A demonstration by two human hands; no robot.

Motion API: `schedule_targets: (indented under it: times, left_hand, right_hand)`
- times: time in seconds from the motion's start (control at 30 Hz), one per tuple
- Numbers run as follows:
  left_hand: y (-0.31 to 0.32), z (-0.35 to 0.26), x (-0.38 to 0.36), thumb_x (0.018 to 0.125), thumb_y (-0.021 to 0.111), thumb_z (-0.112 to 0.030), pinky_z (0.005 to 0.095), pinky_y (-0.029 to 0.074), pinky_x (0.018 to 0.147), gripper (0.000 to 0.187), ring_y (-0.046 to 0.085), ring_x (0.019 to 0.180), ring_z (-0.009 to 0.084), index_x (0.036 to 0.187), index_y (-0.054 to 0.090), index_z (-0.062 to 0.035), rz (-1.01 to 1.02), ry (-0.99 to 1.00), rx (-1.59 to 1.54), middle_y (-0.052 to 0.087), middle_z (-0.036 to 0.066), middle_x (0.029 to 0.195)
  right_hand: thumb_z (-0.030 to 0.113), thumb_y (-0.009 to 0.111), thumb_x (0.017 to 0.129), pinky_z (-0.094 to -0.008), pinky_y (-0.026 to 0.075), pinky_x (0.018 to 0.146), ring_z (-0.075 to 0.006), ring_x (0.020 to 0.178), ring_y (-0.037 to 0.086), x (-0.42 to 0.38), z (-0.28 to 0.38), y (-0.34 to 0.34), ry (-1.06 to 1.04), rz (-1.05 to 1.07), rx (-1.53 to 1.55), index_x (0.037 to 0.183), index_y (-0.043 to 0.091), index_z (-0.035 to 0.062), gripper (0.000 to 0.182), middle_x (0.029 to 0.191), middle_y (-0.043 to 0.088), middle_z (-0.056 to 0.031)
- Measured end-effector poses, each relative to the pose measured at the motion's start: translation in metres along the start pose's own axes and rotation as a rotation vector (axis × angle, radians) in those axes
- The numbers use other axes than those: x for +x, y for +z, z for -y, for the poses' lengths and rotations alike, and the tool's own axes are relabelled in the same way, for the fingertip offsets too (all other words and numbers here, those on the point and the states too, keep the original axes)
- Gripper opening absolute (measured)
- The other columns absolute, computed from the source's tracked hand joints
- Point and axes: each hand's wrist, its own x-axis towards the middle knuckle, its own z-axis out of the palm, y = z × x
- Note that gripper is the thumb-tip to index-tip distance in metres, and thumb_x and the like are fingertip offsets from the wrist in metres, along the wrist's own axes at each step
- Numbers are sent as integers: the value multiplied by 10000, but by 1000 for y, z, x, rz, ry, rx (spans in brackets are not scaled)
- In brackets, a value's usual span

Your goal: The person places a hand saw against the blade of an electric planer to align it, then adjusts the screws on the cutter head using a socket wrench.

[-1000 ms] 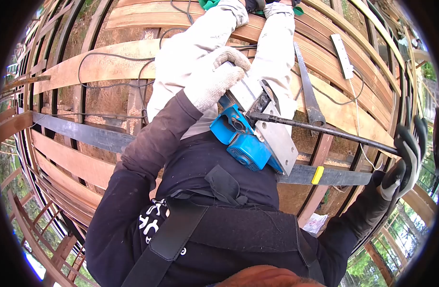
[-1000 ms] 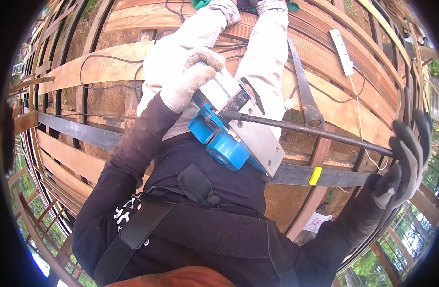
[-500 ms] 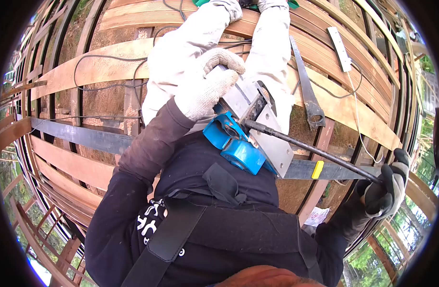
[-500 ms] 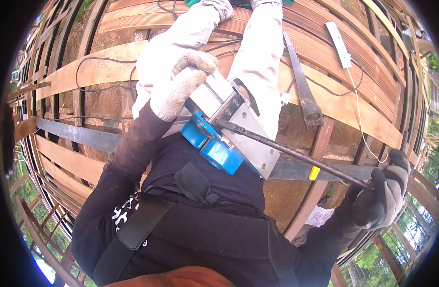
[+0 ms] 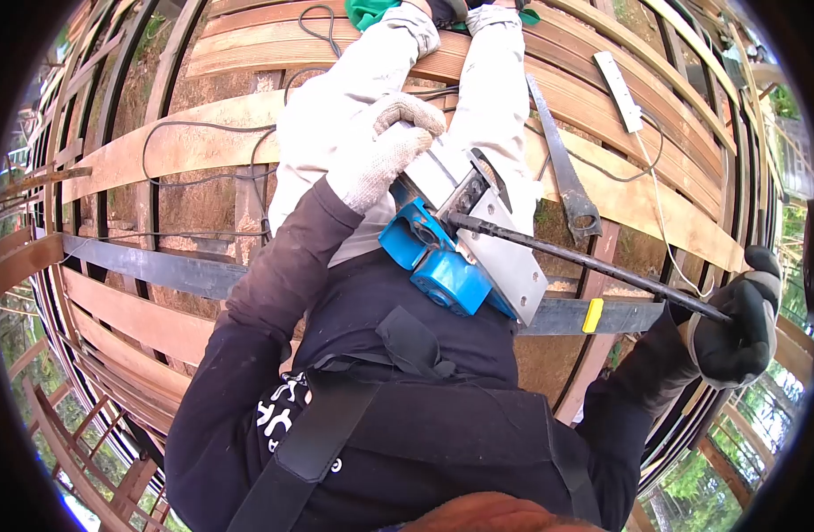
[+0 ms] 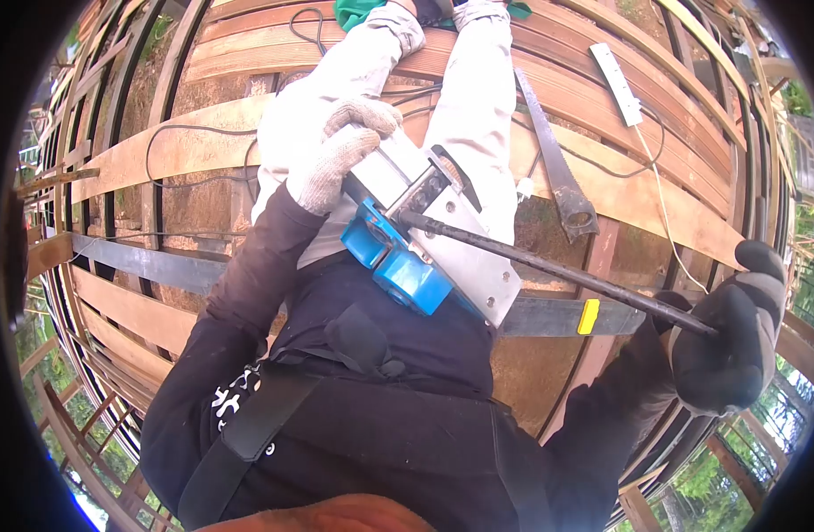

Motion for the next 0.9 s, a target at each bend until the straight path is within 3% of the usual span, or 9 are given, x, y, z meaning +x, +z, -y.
schedule_targets:
  times: [0.13,0.27,0.7,0.73,0.8,0.9]
  left_hand:
    - [-12,17,2,870,609,-20,302,477,935,146,596,1021,148,1015,631,-28,0,-41,-66,646,76,1064]
    - [-19,23,-3,878,612,-56,296,476,932,151,591,1018,143,1024,637,-27,-34,-72,-116,643,72,1065]
    - [-19,19,1,872,612,-34,304,482,936,163,599,1020,147,1032,640,-17,-1,-93,-79,645,77,1061]
    - [-19,19,1,872,612,-34,304,482,936,163,599,1020,147,1032,640,-17,-5,-92,-78,645,77,1061]
    - [-21,19,0,871,615,-41,309,481,940,157,598,1018,149,1024,644,-17,22,-47,-56,645,78,1055]
    - [-20,20,-1,873,613,-49,312,479,942,147,597,1017,151,1013,647,-20,19,-12,-128,646,78,1053]
  right_hand:
    - [389,268,1068,-616,522,808,-396,728,619,9,-21,-10,21,128,112,974,657,-119,647,645,535,-163]
    - [461,290,1065,-610,534,819,-431,786,659,-7,-35,4,95,-134,32,984,654,-119,690,692,585,-199]
    - [523,300,1046,-609,533,801,-438,796,648,-16,-45,18,89,-29,66,961,666,-111,737,706,597,-184]
    - [366,441,979,-579,548,753,-384,728,622,-7,-44,19,12,79,118,940,640,-81,491,691,568,-157]
    - [209,582,912,-548,564,706,-330,659,597,9,-34,24,-72,185,181,920,613,-52,263,676,539,-129]
    - [205,556,869,-555,543,734,-354,746,616,19,-17,19,-43,325,-4,888,649,-47,269,696,548,-140]
